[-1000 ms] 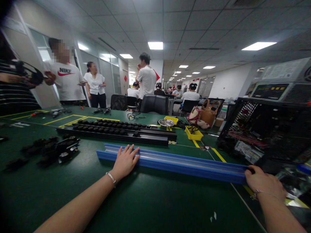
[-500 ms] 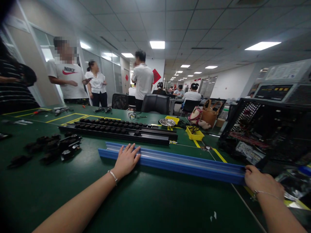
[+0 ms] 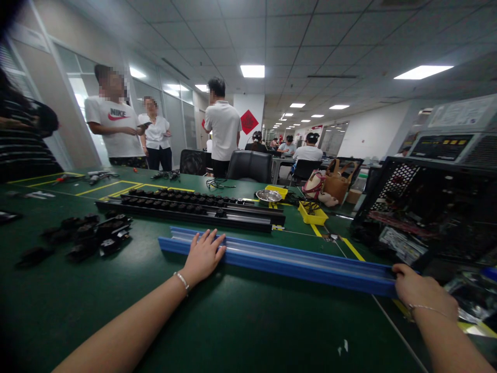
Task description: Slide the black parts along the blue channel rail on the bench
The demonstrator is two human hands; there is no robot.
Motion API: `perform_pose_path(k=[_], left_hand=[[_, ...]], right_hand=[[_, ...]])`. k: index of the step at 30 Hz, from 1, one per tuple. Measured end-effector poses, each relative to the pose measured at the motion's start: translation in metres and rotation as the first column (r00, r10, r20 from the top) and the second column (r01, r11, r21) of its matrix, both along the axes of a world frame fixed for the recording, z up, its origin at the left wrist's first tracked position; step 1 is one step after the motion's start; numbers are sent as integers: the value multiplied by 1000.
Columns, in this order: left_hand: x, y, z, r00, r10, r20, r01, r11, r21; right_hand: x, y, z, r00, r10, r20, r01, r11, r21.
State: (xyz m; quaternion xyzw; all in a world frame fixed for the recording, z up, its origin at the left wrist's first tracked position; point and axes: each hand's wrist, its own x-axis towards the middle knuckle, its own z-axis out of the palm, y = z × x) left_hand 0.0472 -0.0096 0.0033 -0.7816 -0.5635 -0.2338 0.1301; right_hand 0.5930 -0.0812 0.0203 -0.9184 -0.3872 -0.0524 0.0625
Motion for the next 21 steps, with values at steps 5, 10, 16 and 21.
perform_pose_path(k=[5, 10, 16, 21], left_hand=[[1, 0, -1, 1000, 6, 0, -6, 1000, 0], [-1, 0, -2, 1000, -1, -2, 1, 1000, 12], [-1, 1, -2, 1000, 0, 5, 0, 1000, 23], [-1, 0, -1, 1000, -1, 18, 1, 1000, 21]], right_hand=[[-18, -2, 7, 1000, -18, 23, 18, 1000, -18], [-34, -2, 13, 999, 6, 40, -4, 999, -47], [-40, -1, 12, 997, 66, 41, -64, 997, -48], [-27, 4, 5, 997, 71, 33, -71, 997, 8]])
